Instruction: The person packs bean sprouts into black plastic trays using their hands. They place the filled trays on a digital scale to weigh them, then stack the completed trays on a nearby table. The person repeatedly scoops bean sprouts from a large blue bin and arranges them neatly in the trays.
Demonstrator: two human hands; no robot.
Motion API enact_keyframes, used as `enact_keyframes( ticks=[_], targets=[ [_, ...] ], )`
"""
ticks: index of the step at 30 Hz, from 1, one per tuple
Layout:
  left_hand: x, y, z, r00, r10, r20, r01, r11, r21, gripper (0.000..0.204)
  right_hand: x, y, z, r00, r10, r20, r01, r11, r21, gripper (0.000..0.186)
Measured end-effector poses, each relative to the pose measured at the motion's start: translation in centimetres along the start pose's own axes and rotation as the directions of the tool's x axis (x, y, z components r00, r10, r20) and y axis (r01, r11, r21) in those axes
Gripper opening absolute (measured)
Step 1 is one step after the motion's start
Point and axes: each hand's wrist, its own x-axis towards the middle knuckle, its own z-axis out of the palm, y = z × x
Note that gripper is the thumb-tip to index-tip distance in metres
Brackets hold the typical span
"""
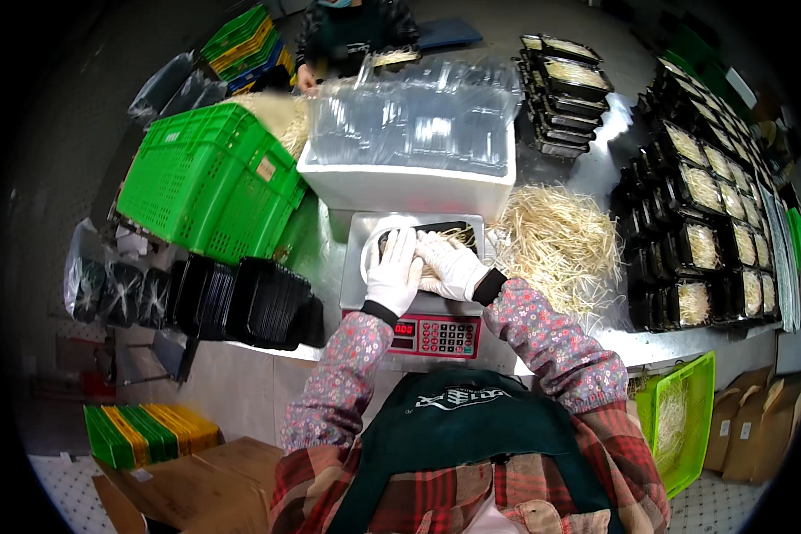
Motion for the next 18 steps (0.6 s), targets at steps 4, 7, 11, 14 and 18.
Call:
enact_keyframes(
  ticks=[4, 7, 11, 14, 18],
  targets=[
    [-0.4, 0.2, -0.3, 0.999, -0.03, 0.036, 0.032, 0.998, -0.056, 0.051, -0.8, 1.3, -4.6, 0.996, -0.075, 0.045, 0.076, 0.996, -0.043, 0.083],
    [-0.2, 0.1, -0.3, 0.995, -0.018, 0.096, 0.019, 1.0, -0.007, 0.051, -2.2, 1.2, -8.7, 0.995, 0.066, 0.08, -0.041, 0.958, -0.284, 0.083],
    [1.6, 0.0, -0.2, 0.978, 0.01, 0.207, -0.016, 0.999, 0.027, 0.052, -3.0, 2.5, -8.3, 0.955, 0.192, 0.224, -0.161, 0.976, -0.148, 0.039],
    [1.9, 0.3, -0.1, 0.977, 0.024, 0.212, -0.035, 0.998, 0.046, 0.052, -3.3, 3.2, -6.5, 0.972, 0.226, 0.071, -0.221, 0.973, -0.062, 0.015],
    [1.2, 0.1, -0.4, 0.993, 0.06, 0.104, -0.059, 0.998, -0.01, 0.052, -3.7, 5.0, -10.0, 0.962, 0.268, 0.057, -0.271, 0.96, 0.062, 0.016]
  ],
)
